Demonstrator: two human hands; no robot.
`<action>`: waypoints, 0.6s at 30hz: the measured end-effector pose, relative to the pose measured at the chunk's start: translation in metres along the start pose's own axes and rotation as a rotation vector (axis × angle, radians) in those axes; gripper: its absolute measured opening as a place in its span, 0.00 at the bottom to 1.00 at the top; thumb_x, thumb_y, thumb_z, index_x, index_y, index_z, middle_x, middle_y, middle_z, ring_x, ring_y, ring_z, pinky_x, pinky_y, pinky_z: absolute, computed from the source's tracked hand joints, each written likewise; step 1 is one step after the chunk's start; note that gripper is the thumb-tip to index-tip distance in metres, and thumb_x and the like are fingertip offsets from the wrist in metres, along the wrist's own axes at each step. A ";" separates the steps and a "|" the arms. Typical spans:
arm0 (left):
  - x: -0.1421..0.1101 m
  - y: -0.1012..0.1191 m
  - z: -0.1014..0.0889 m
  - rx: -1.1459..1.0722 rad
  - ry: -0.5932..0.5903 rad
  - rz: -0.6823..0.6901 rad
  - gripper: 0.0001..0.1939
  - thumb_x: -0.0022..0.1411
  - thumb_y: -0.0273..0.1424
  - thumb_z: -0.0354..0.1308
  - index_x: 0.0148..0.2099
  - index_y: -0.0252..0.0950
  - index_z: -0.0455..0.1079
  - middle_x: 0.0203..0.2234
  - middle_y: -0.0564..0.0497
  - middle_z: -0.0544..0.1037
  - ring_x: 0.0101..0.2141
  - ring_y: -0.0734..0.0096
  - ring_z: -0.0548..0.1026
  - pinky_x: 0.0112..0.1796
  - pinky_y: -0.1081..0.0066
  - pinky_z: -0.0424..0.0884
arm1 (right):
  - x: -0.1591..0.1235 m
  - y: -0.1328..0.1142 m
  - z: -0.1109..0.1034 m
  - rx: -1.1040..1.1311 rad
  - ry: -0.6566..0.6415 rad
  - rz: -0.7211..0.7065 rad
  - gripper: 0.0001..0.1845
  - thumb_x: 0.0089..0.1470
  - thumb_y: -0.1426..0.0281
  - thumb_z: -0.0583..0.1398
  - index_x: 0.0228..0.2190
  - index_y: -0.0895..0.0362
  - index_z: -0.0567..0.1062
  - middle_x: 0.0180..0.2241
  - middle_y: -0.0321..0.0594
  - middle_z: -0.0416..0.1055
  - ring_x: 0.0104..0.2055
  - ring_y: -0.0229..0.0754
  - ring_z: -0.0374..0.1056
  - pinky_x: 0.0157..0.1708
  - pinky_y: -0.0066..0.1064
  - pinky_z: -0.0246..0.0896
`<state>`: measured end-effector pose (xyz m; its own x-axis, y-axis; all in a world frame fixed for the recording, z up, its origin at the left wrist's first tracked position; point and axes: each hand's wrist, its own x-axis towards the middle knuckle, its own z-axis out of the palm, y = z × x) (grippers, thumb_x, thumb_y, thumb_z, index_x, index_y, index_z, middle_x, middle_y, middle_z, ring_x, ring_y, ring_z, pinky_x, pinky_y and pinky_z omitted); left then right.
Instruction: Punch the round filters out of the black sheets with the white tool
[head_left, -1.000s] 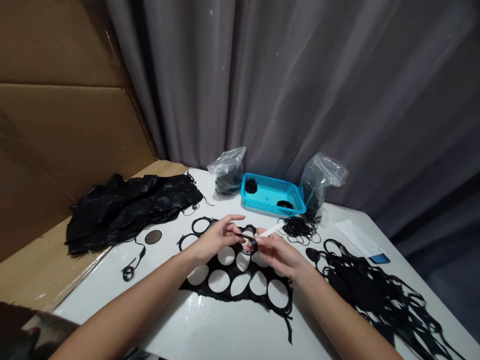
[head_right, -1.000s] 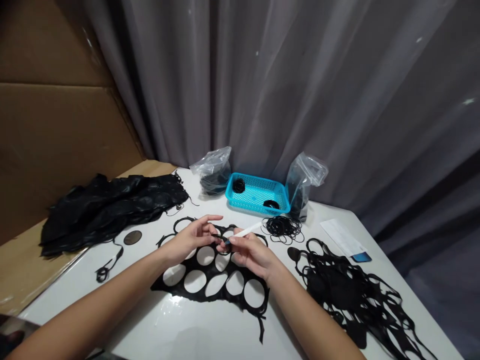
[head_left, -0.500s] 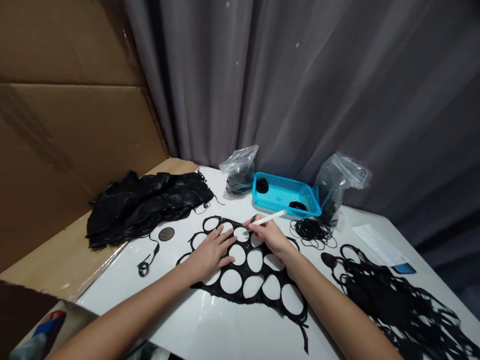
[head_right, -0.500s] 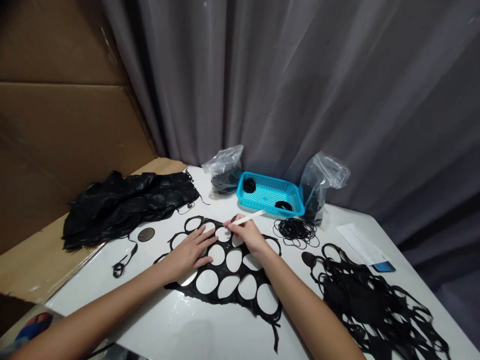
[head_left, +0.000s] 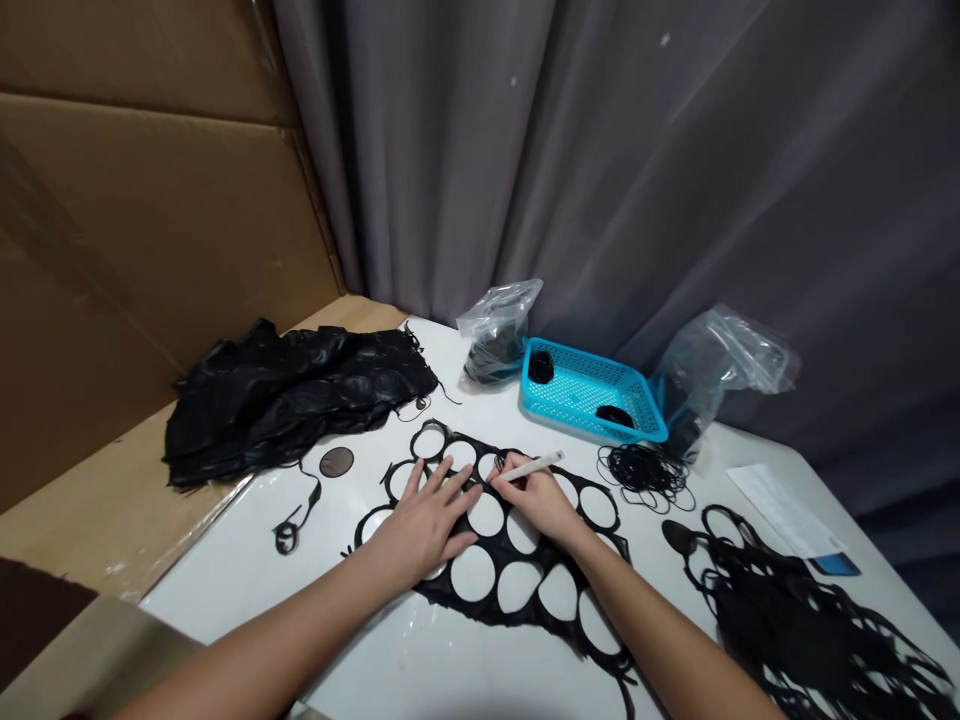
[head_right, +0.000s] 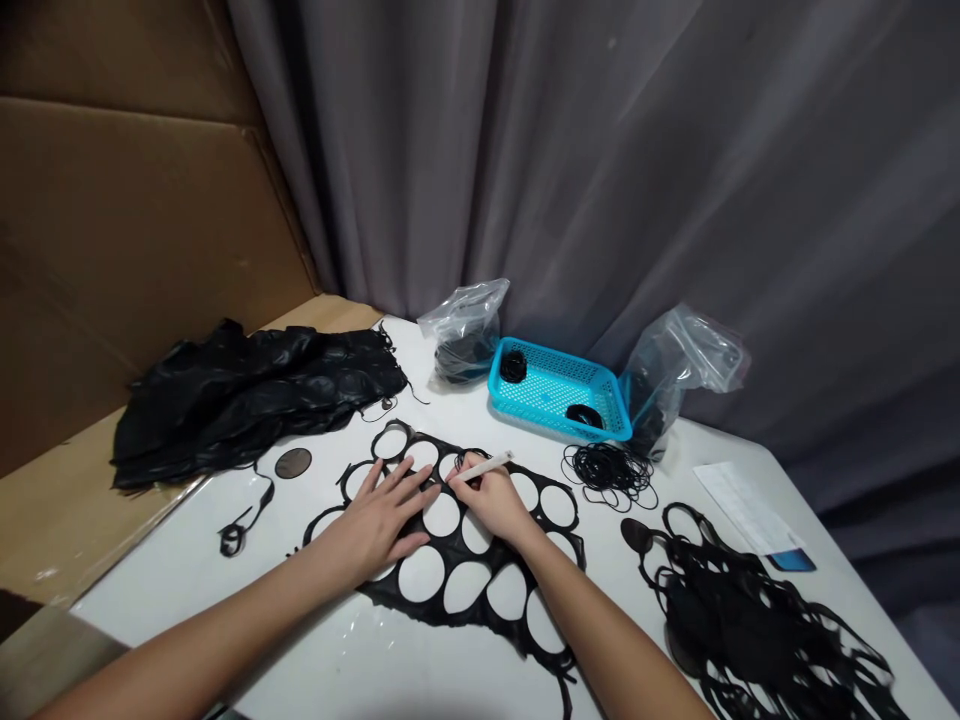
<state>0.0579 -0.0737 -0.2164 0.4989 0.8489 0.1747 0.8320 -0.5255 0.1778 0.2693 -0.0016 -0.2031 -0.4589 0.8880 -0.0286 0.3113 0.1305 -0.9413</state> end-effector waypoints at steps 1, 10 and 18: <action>0.000 0.000 0.000 0.004 0.002 0.000 0.30 0.66 0.40 0.61 0.67 0.44 0.60 0.66 0.45 0.63 0.66 0.43 0.56 0.62 0.38 0.48 | 0.000 0.000 0.001 -0.002 0.000 -0.004 0.11 0.55 0.65 0.60 0.25 0.53 0.64 0.35 0.38 0.76 0.38 0.44 0.70 0.38 0.32 0.60; 0.000 0.000 -0.005 -0.005 0.002 0.014 0.31 0.66 0.39 0.59 0.68 0.44 0.58 0.66 0.47 0.62 0.66 0.47 0.56 0.64 0.43 0.45 | -0.002 0.001 -0.001 -0.081 0.022 -0.034 0.11 0.58 0.66 0.59 0.26 0.53 0.63 0.33 0.37 0.74 0.34 0.42 0.68 0.35 0.31 0.60; 0.001 0.003 -0.011 -0.008 -0.052 -0.011 0.29 0.67 0.40 0.57 0.67 0.43 0.59 0.67 0.49 0.60 0.67 0.44 0.53 0.63 0.41 0.47 | -0.005 0.007 0.008 -0.757 0.034 -0.501 0.08 0.59 0.78 0.51 0.34 0.55 0.68 0.37 0.47 0.72 0.40 0.49 0.65 0.39 0.37 0.60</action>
<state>0.0583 -0.0746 -0.2053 0.5016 0.8565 0.1218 0.8359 -0.5161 0.1870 0.2669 -0.0089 -0.2126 -0.6668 0.6602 0.3457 0.5507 0.7491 -0.3682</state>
